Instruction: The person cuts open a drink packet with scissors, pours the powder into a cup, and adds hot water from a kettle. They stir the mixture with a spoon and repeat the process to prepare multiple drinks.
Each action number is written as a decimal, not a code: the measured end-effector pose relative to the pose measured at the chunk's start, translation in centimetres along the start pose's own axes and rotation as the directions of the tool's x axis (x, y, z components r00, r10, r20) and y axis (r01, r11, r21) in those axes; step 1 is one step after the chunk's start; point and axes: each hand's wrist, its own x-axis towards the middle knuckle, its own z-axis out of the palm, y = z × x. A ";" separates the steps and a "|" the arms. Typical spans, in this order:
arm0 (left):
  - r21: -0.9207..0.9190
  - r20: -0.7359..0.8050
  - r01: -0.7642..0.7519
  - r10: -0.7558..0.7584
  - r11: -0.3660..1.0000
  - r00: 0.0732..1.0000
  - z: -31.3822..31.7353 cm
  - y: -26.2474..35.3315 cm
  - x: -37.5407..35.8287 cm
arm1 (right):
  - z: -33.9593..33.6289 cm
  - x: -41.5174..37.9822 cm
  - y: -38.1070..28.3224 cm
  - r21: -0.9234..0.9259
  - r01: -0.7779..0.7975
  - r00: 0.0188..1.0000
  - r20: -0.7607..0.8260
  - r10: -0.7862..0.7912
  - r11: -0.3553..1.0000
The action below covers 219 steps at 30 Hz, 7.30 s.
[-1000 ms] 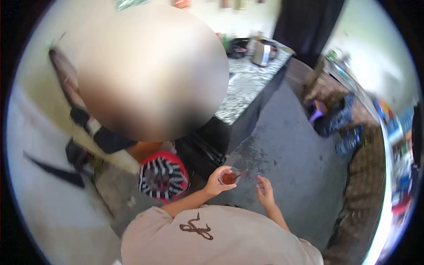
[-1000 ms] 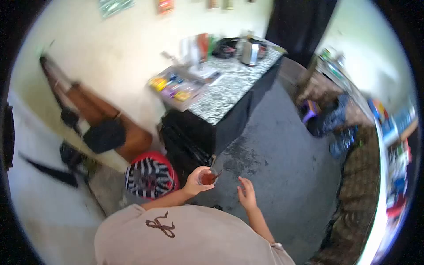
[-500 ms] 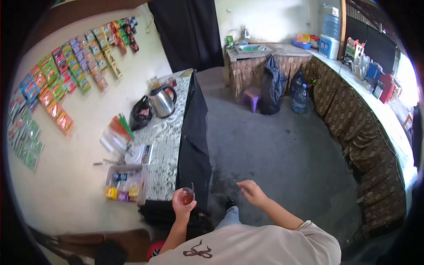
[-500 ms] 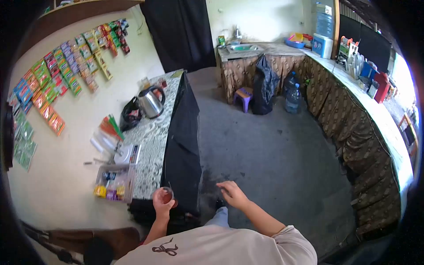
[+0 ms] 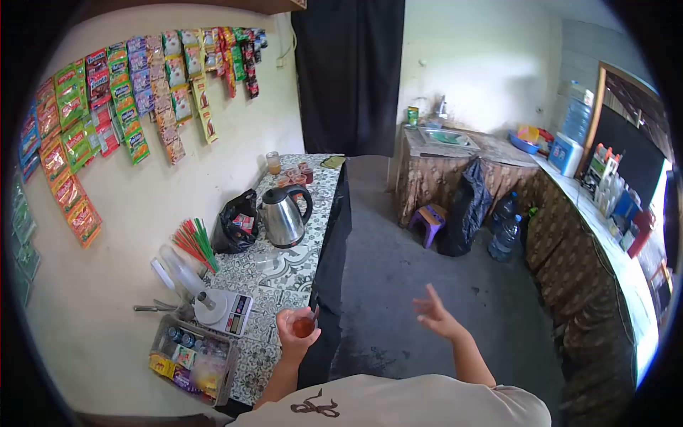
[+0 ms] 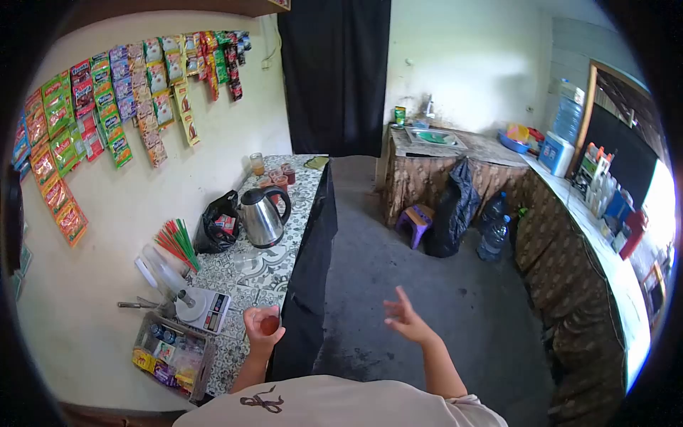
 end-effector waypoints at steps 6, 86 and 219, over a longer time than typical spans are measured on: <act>-0.029 -0.088 0.022 -0.024 0.999 0.996 0.3 -3.8 5.4 | -5.5 8.4 0.3 0.948 0.233 0.972 -0.226 -0.058 0.217; 0.389 -0.907 0.543 0.209 0.744 0.364 6.6 -25.8 35.5 | 8.7 71.4 -5.8 0.277 0.443 0.187 0.902 -0.390 0.853; 0.469 -0.688 0.368 0.071 0.803 0.722 9.6 -50.4 52.4 | 2.2 83.0 18.2 0.087 0.270 0.779 0.566 -0.270 0.959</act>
